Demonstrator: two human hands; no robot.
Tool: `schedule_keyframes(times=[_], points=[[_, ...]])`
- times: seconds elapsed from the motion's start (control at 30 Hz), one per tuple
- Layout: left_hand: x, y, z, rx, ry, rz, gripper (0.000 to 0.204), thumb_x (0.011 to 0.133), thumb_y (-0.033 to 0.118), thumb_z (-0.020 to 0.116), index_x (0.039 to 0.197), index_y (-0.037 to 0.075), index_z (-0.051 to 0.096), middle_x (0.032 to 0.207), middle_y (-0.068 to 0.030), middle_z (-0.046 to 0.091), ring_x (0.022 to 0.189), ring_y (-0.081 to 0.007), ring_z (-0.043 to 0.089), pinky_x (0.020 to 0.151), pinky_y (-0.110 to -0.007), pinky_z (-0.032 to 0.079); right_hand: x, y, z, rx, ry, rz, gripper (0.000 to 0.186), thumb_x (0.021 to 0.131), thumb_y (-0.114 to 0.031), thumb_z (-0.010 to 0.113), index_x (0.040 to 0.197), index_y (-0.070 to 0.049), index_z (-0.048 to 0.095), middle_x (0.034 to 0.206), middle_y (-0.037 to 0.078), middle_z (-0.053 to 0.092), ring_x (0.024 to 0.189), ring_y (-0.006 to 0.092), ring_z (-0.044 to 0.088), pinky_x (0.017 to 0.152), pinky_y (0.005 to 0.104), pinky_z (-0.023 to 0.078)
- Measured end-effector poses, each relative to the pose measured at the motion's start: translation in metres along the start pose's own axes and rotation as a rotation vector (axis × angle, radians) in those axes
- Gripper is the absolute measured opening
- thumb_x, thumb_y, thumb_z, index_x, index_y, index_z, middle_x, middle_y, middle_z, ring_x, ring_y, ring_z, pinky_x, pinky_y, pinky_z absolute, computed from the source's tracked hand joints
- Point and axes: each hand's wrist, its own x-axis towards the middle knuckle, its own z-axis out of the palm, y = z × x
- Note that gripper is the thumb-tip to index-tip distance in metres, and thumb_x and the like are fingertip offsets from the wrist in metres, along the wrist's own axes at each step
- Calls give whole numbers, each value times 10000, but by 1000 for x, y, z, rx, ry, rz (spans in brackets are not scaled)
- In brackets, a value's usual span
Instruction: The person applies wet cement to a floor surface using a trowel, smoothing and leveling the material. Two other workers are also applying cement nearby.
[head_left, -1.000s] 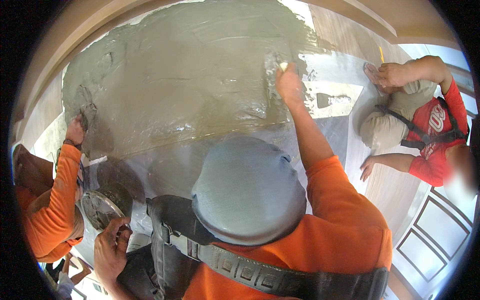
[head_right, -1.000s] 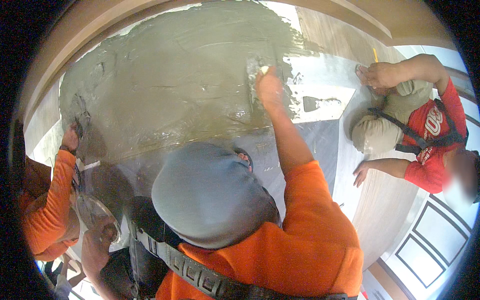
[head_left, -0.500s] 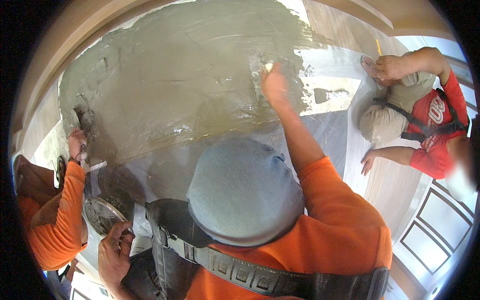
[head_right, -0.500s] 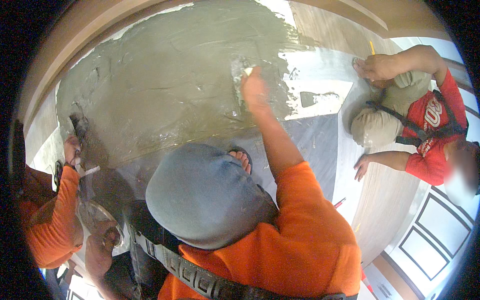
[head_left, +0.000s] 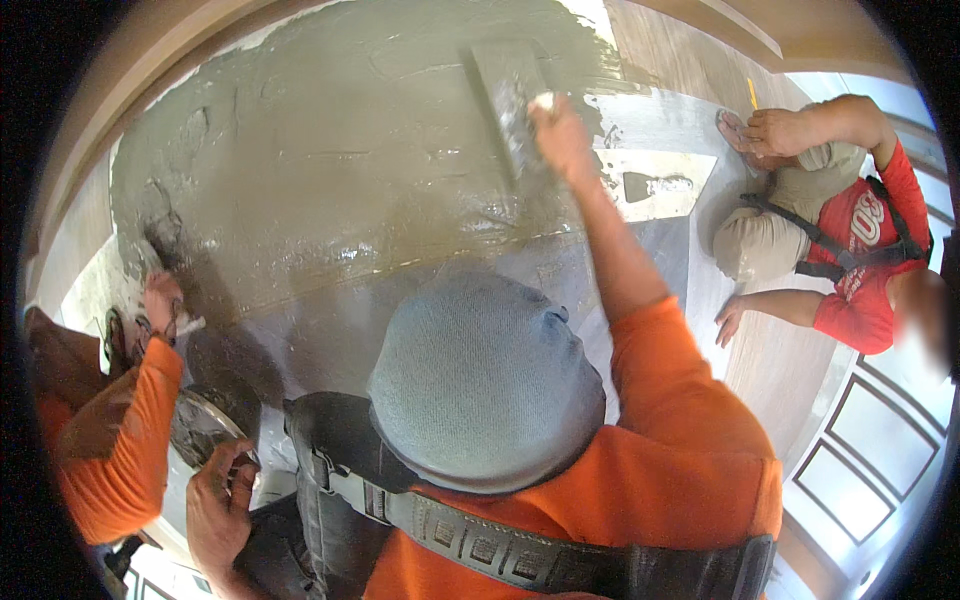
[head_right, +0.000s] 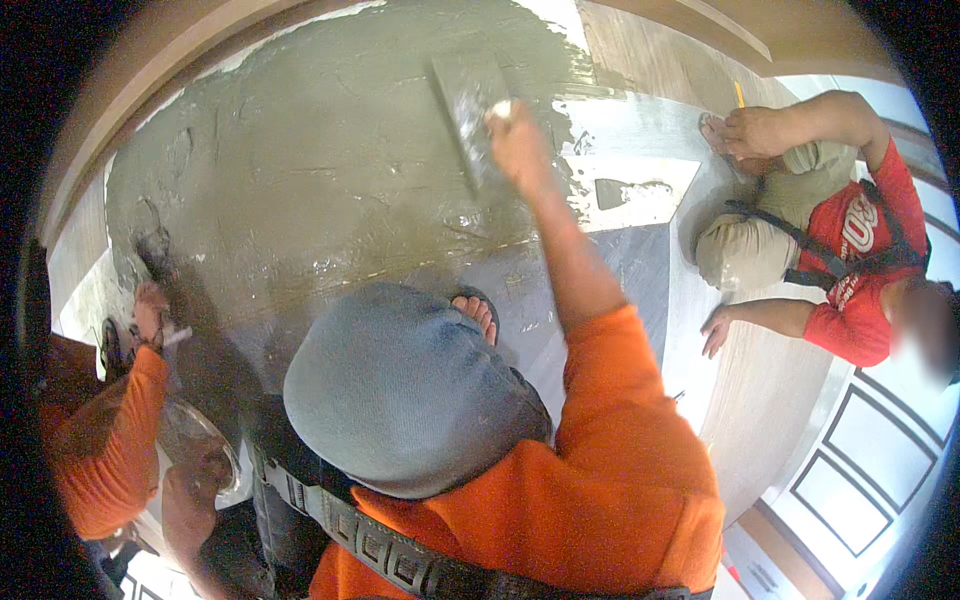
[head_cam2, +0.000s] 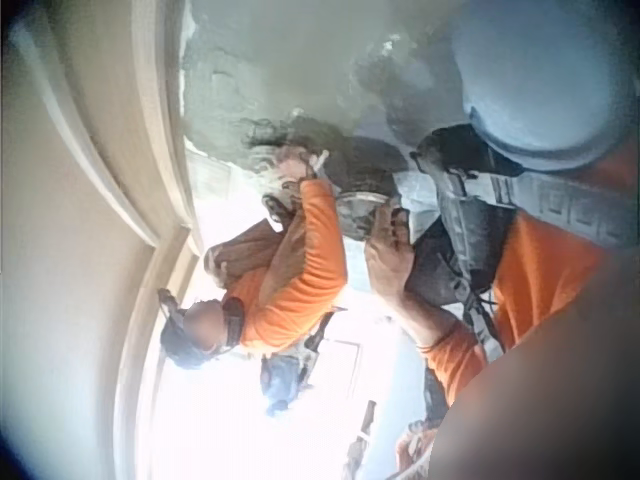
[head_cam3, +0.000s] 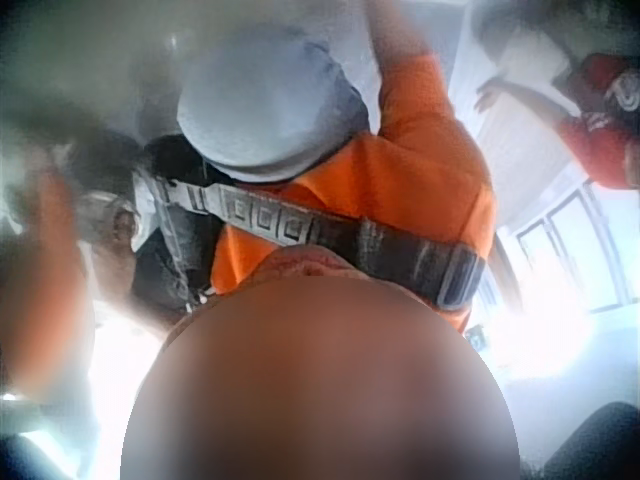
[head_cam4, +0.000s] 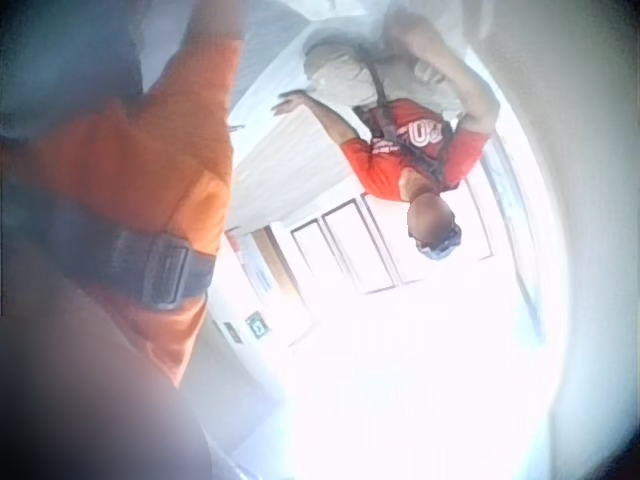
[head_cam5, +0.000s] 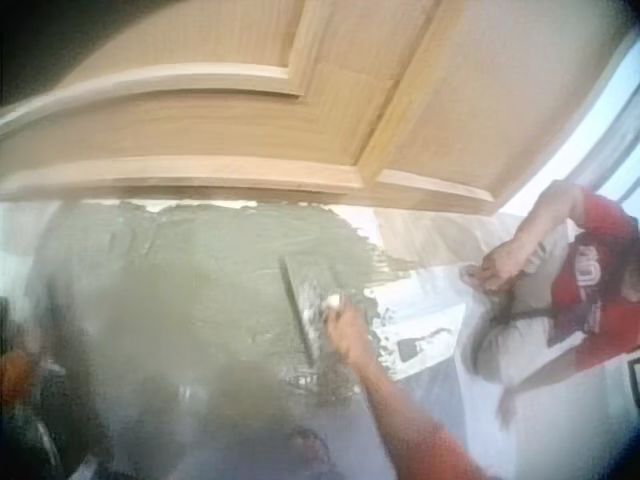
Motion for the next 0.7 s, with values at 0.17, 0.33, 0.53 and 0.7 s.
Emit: schedule_keyframes(times=[0.17, 0.33, 0.53, 0.7], points=[[-10, -2, 5, -3, 42, -21, 248, 998, 116, 600, 1208, -3, 655, 898, -188, 715, 817, -302, 720, 708, -402, 552, 91, -9, -38, 212, -120, 107, 623, 994, -445, 639, 1318, 80, 550, 896, 196, 679, 710, 252, 673, 575, 389, 545], [-15, 1, 8, -38, 73, -26, 262, 1023, 160, 583, 1217, -5, 645, 885, -188, 714, 804, -295, 715, 715, -403, 550, 87, -16, -24, 199, -106, 61, 626, 980, -451, 655, 1267, 97, 555, 824, 170, 655, 634, 203, 629, 535, 357, 515], [-14, 4, 9, 0, 87, -66, 243, 1019, 138, 572, 1201, -6, 646, 869, -188, 708, 799, -291, 712, 724, -402, 546, 83, -2, -19, 12, -175, -368, 631, 960, -557, 622, 1362, -70, 616, 1094, 208, 751, 1118, 376, 688, 1003, 467, 502], [-4, 4, 10, -47, 83, -87, 237, 1019, 155, 578, 1190, 8, 651, 864, -185, 704, 803, -293, 710, 734, -401, 545, 107, -80, -29, -413, -244, -387, 554, 948, -603, 544, 1321, -222, 696, 1254, 159, 731, 1177, 345, 683, 1005, 463, 517]])
